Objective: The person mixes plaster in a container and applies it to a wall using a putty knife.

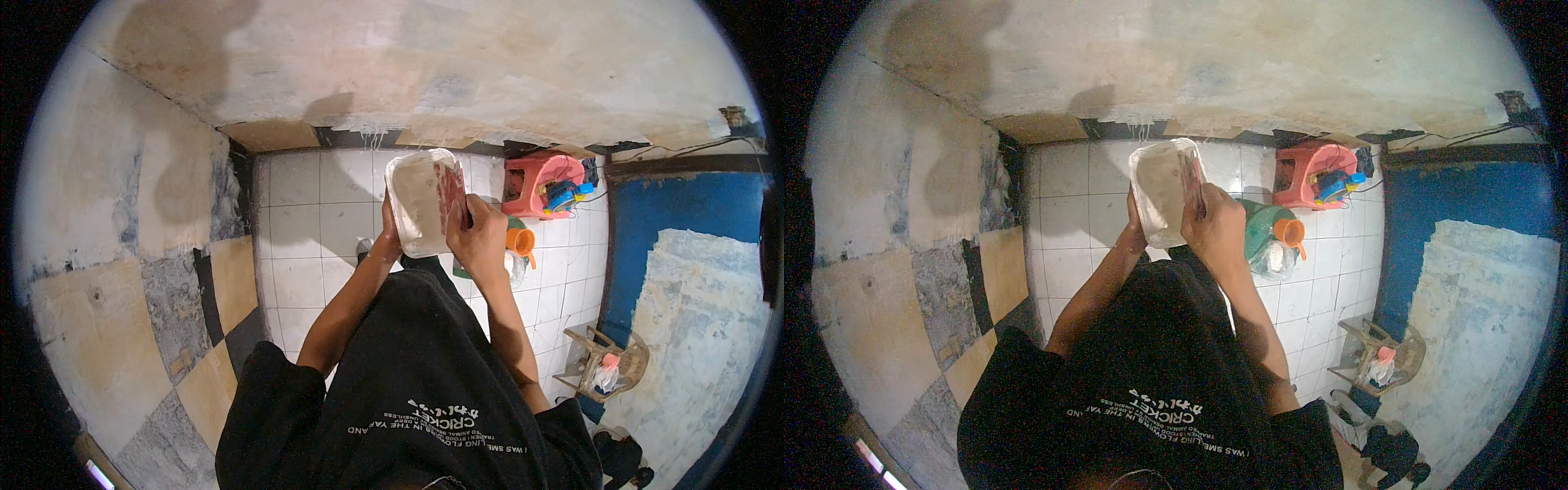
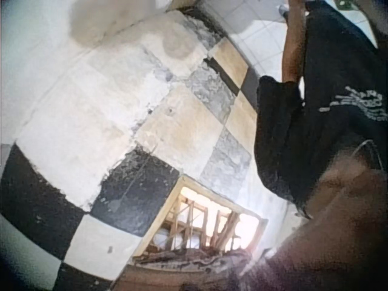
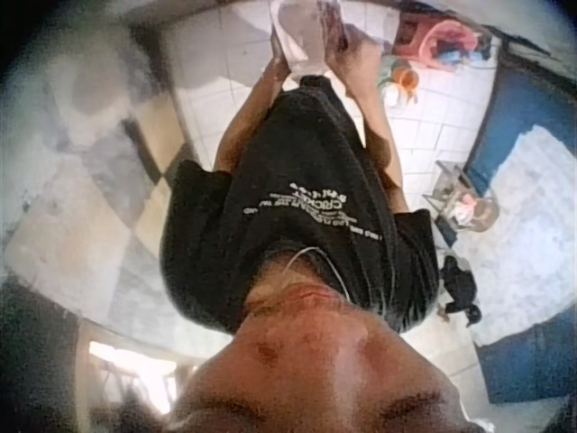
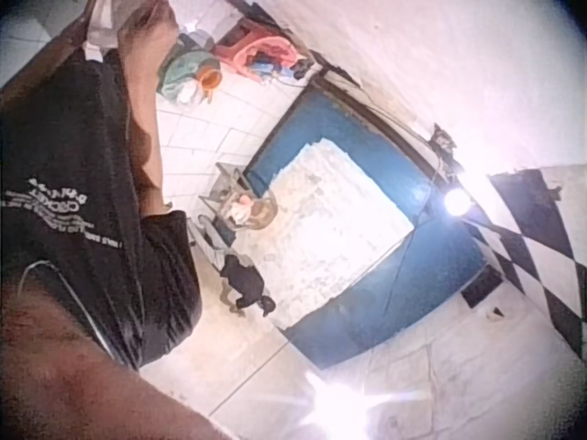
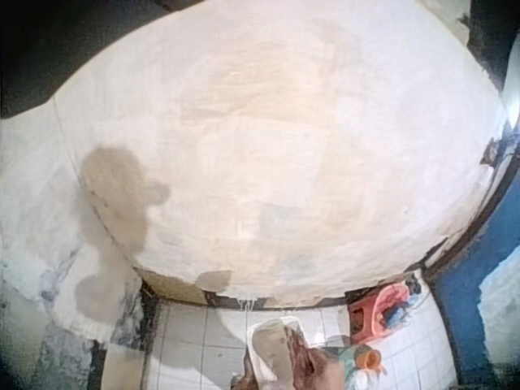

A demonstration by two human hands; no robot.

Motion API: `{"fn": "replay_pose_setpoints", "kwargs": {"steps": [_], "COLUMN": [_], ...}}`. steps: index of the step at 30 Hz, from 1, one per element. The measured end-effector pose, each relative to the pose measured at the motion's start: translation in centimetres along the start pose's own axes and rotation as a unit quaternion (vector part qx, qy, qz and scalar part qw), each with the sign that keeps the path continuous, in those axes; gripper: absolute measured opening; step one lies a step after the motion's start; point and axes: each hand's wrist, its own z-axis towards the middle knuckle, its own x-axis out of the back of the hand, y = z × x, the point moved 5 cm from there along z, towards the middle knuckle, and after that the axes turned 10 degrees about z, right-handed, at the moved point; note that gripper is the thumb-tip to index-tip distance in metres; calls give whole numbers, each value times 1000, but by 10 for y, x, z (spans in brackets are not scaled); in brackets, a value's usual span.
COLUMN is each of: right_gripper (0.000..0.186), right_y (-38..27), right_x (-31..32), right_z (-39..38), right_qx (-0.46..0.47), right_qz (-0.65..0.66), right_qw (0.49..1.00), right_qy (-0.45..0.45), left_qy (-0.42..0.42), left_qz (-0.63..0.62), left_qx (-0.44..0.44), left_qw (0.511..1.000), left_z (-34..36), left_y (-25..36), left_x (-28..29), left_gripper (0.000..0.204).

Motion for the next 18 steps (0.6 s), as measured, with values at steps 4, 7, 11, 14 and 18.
{"fn": "replay_pose_setpoints", "kwargs": {"steps": [4, 7, 11, 14, 18], "right_gripper": [14, 9, 9, 9, 10], "right_y": [2, 0, -12, -15, -1], "right_x": [-6, -20, -37, -29, -26], "right_z": [4, -4, -12, -7, -7], "right_qx": [37, 30, 75, 59, 24], "right_qz": [-73, -115, -91, -53, -84], "right_qw": [996, 990, 986, 993, 995], "right_qy": [-24, -71, -119, -88, -54], "left_qy": [-24, 57, 107, 122, 112], "left_qz": [7, 10, 92, 18, 28], "left_qx": [-33, -28, -47, -43, -29], "left_qw": [999, 998, 989, 991, 993], "left_z": [-3, -8, -5, -8, -11], "left_y": [4, 0, 4, 7, 8], "left_x": [-24, -27, -24, -23, -23], "left_gripper": [66, 73, 71, 71, 69]}}
